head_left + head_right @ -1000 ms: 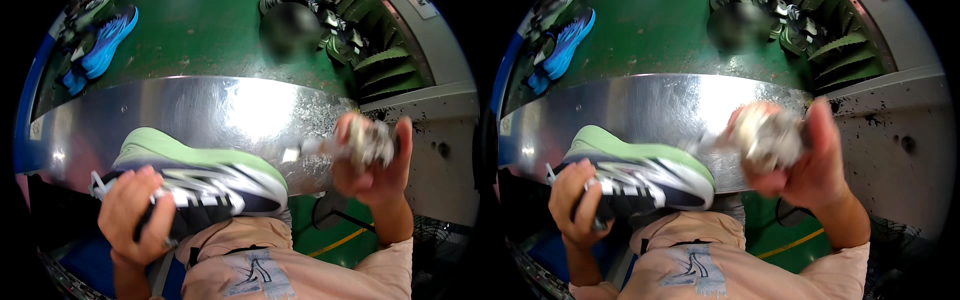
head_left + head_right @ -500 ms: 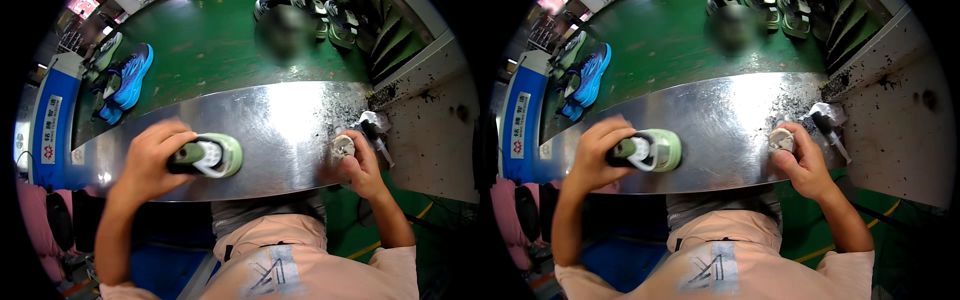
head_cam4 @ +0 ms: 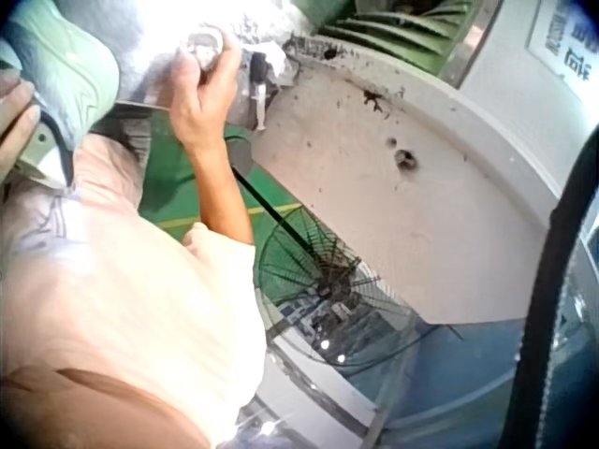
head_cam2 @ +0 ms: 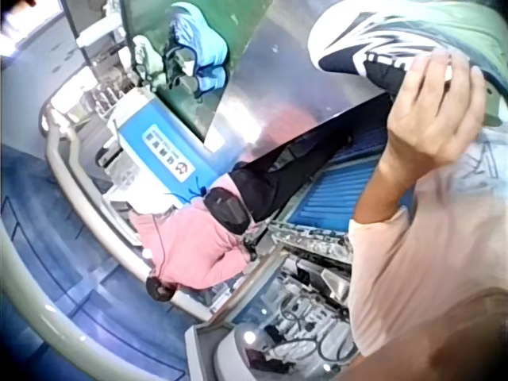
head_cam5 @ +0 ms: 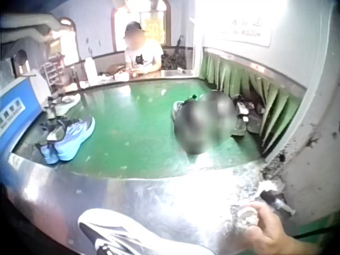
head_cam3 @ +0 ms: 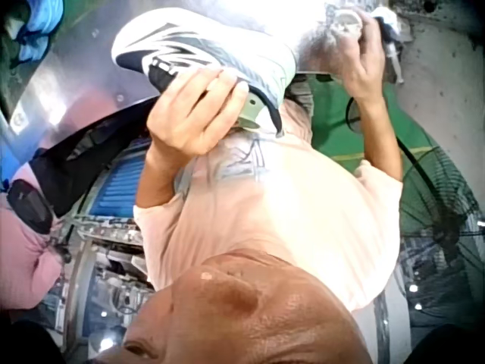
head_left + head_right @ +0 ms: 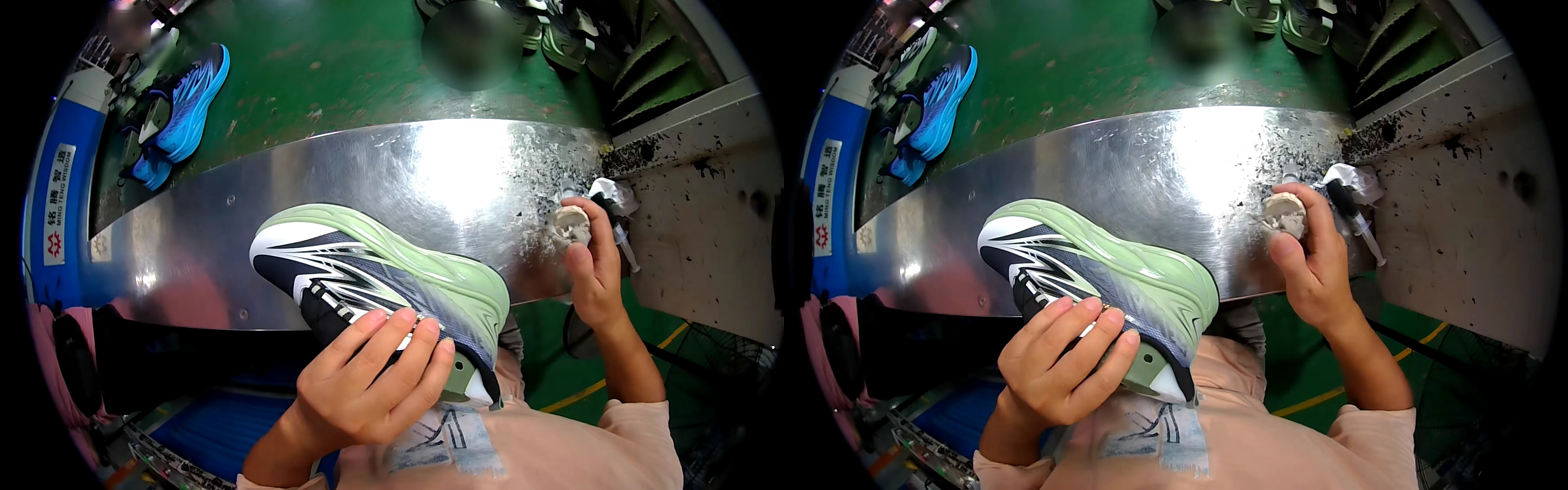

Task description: The person uses a syringe to apply glue to the sole and side seams of several athletic shoes. They handle the shoes one by one, injecting the adhesive into specific areas and wiping excess glue with a cloth. The shoes are processed individually and placed on a metal workbench.

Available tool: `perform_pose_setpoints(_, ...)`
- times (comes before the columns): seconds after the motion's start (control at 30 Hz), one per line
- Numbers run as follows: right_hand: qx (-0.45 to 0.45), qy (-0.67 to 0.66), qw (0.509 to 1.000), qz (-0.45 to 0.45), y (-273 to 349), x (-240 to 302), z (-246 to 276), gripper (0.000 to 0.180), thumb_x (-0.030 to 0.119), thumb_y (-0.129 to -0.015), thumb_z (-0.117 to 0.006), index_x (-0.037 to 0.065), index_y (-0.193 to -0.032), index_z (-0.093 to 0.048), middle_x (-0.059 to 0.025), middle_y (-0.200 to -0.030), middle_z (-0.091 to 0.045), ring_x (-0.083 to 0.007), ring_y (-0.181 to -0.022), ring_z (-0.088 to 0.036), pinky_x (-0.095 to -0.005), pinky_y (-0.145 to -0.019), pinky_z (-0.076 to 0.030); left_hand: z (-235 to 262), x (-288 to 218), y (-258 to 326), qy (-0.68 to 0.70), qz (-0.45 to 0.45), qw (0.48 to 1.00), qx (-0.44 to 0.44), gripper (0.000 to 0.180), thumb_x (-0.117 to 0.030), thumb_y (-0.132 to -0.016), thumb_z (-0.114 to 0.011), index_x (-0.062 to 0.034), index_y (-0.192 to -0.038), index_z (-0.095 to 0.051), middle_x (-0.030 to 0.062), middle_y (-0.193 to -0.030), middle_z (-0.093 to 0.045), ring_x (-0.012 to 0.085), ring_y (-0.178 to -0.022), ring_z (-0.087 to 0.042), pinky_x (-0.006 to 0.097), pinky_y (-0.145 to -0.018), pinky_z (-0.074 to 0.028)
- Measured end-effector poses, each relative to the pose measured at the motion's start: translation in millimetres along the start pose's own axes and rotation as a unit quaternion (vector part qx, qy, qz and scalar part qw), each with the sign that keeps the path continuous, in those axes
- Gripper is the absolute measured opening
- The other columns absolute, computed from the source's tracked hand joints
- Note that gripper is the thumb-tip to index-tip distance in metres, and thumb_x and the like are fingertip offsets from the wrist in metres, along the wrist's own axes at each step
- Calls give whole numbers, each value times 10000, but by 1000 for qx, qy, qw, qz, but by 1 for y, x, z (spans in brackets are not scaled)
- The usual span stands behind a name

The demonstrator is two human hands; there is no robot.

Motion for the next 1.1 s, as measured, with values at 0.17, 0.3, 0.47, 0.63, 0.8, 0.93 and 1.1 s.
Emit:
perform_pose_setpoints(0.17,58,-118,991,-35,-6,2,-16,527,294,-895,-613,14,-1287,-401,-48,-1074,-507,-101,-928,-484,-239,-805,-414,0,1,3,11,2,1000,1,156,-126,-781,-635,-125,-931,-678,48,-948,-675,223,-858,-657,348,-791,-533)
perform_pose_setpoints(0.3,95,-132,986,-26,-45,33,-61,625,136,-807,-719,36,-1307,-357,-50,-1070,-516,-118,-945,-529,-260,-794,-460,3,1,6,11,1,1000,-2,155,-128,-787,-631,-125,-935,-677,48,-955,-673,225,-865,-655,352,-804,-527)
perform_pose_setpoints(0.47,221,-243,941,-79,-91,38,-154,531,114,-831,-668,1,-1265,-383,-70,-1015,-568,-133,-959,-564,-268,-823,-468,1,4,7,39,-7,999,-3,152,-126,-786,-631,-112,-932,-675,48,-967,-666,227,-886,-645,347,-819,-520)
perform_pose_setpoints(0.63,228,-166,959,-32,-92,42,-167,498,112,-848,-653,-2,-1254,-388,-93,-1042,-572,-147,-934,-554,-291,-810,-475,-2,6,9,73,-19,997,-29,129,-109,-783,-619,-73,-896,-672,61,-952,-656,225,-893,-632,349,-831,-516)
perform_pose_setpoints(0.8,225,-168,959,-31,-88,47,-171,484,100,-862,-638,15,-1258,-373,-87,-1051,-557,-150,-945,-547,-291,-788,-482,-2,9,11,101,-49,993,-41,127,-91,-766,-609,-45,-868,-669,89,-936,-649,231,-872,-636,348,-819,-525)
perform_pose_setpoints(0.93,229,-119,966,-9,-89,55,-173,464,78,-871,-614,18,-1259,-366,-86,-1044,-560,-147,-949,-539,-293,-787,-483,-3,11,9,123,-71,989,-49,134,-74,-744,-612,-29,-858,-664,100,-917,-645,233,-845,-638,342,-807,-533)
perform_pose_setpoints(1.1,264,-180,945,-65,-93,47,-174,509,83,-836,-656,19,-1258,-377,-80,-1040,-560,-129,-946,-533,-284,-809,-468,-1,9,9,119,-66,989,-51,132,-64,-736,-622,-31,-857,-663,92,-924,-644,230,-847,-633,342,-803,-538)
Point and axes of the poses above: each hand's wrist, its own y-axis away from the middle knuckle, its own z-axis out of the back of the hand, x = y × z, the point moved 7 cm from there along -y, towards the middle knuckle
